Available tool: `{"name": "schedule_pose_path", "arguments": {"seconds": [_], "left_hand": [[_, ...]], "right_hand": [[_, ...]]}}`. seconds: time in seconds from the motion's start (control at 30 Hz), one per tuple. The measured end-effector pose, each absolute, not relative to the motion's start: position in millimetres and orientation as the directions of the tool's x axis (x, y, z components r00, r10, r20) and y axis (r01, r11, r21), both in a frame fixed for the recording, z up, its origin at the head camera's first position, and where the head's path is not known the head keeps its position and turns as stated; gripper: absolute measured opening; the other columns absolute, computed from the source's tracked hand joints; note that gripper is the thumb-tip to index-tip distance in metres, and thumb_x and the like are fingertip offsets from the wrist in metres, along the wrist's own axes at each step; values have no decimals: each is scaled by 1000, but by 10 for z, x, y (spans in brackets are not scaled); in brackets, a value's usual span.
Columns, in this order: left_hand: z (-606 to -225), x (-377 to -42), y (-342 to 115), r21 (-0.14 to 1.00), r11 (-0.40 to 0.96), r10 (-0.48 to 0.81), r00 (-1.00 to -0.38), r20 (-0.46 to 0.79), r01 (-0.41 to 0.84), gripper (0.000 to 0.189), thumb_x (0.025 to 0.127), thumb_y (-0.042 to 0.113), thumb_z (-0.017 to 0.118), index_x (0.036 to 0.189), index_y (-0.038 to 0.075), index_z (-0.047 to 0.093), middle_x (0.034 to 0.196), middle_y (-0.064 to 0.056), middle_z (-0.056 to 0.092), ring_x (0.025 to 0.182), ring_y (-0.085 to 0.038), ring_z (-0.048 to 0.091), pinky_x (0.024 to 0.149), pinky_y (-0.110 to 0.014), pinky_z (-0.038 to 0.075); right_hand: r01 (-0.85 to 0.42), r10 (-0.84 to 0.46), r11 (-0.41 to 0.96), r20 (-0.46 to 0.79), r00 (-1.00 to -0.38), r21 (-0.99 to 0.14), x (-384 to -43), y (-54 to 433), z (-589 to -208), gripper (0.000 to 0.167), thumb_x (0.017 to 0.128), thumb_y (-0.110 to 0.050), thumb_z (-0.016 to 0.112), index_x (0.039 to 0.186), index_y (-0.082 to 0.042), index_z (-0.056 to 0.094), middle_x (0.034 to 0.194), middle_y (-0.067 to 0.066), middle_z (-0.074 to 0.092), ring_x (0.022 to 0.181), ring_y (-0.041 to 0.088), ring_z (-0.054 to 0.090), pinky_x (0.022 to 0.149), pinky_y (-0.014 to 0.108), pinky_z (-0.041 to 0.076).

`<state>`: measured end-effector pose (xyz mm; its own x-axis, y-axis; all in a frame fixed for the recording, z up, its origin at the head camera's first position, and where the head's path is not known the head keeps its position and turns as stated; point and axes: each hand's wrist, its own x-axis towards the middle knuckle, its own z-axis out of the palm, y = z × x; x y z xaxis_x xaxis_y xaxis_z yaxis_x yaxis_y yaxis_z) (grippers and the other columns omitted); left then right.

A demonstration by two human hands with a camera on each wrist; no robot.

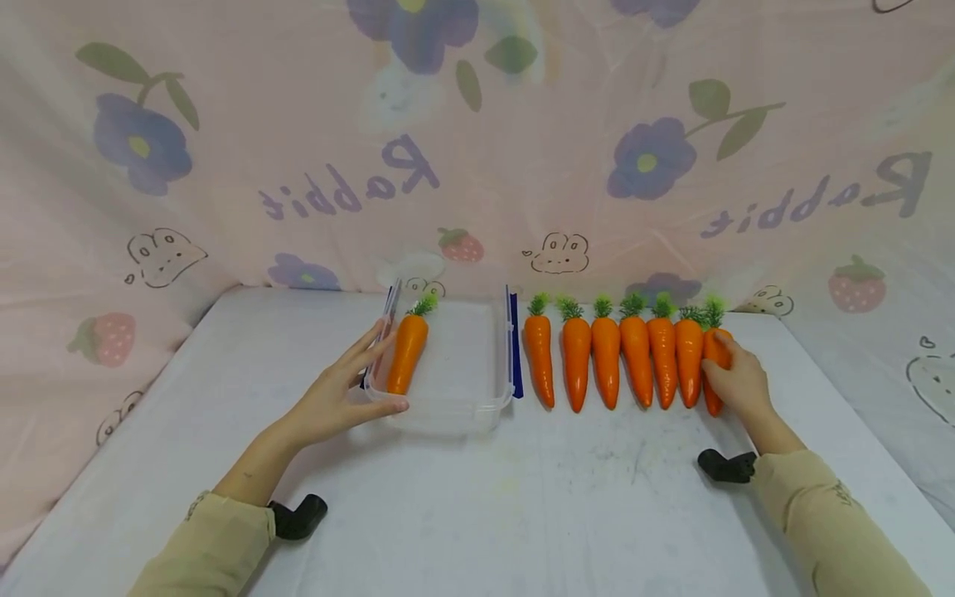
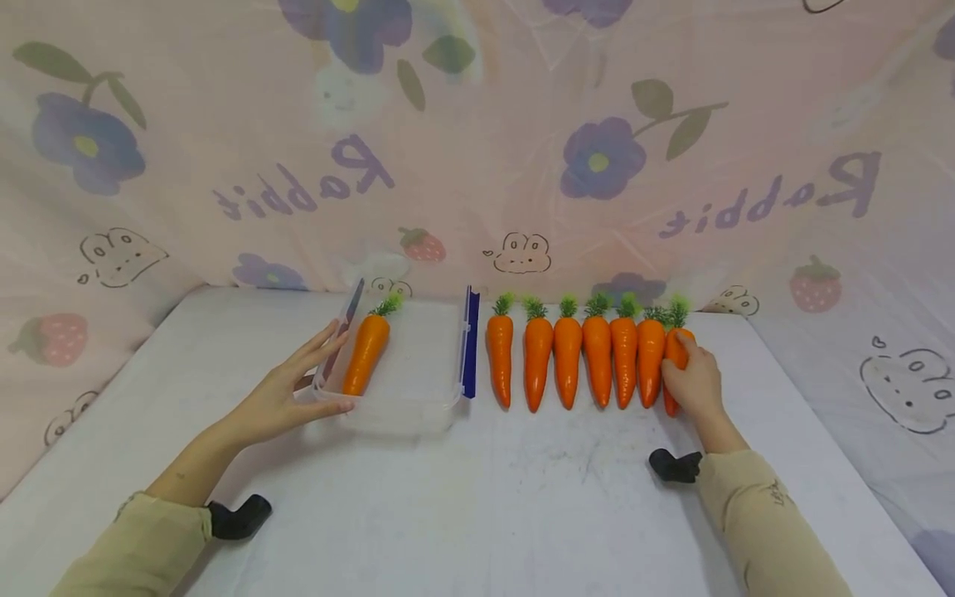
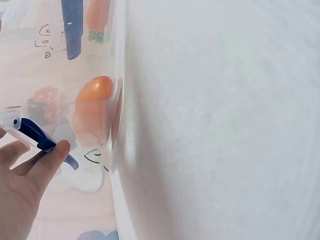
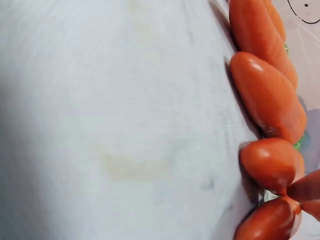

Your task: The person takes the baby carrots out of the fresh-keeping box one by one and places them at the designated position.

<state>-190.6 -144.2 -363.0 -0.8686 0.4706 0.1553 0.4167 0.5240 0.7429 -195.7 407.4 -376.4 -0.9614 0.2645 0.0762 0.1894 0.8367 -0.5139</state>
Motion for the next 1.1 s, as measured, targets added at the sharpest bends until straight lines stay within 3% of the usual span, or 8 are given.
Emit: {"name": "schedule_pose_path", "arguments": {"seconds": [0.27, 0.47, 0.6, 0.97, 1.1], "left_hand": [[-3618, -1912, -1431, 745, 524, 469, -870, 152, 413, 90, 80, 40, 76, 153, 33, 23, 163, 5, 3, 146, -35, 18, 103, -63, 37], [-3621, -1916, -1436, 743, 529, 468, -871, 148, 410, 91, 80, 42, 76, 153, 33, 23, 163, 6, 3, 146, -35, 18, 103, -63, 37], [-3625, -1910, -1442, 749, 522, 468, -871, 149, 409, 91, 80, 41, 76, 153, 33, 22, 163, 6, 3, 146, -35, 19, 103, -63, 36], [-3632, -1904, -1453, 738, 535, 464, -873, 150, 411, 91, 80, 42, 76, 152, 35, 22, 163, 7, 4, 146, -35, 19, 103, -64, 36], [-3629, -1908, -1445, 740, 529, 468, -870, 154, 415, 91, 80, 42, 76, 152, 34, 22, 163, 6, 4, 146, -35, 18, 103, -64, 36]], "right_hand": [[181, 246, 849, 67, -967, -496, -1962, 4098, -3745, 59, 97, -22, 38, 142, 14, 27, 131, 50, 30, 121, 63, 29, 101, 69, 27], [250, 312, 815, 34, -949, -523, -1976, 4058, -3667, 62, 98, -24, 38, 145, 12, 22, 138, 49, 22, 127, 63, 21, 104, 71, 22], [248, 350, 795, 84, -933, -554, -2032, 3981, -3580, 61, 97, -22, 39, 146, 11, 24, 141, 47, 19, 131, 61, 19, 107, 69, 20], [92, 286, 788, 230, -930, -608, -2162, 3608, -3297, 57, 95, -16, 44, 146, 6, 32, 145, 39, 28, 135, 55, 24, 108, 66, 23], [5, 228, 787, 284, -931, -616, -2181, 3441, -3204, 56, 94, -14, 44, 145, 5, 35, 145, 37, 30, 118, 54, 41, 96, 64, 37]]}}
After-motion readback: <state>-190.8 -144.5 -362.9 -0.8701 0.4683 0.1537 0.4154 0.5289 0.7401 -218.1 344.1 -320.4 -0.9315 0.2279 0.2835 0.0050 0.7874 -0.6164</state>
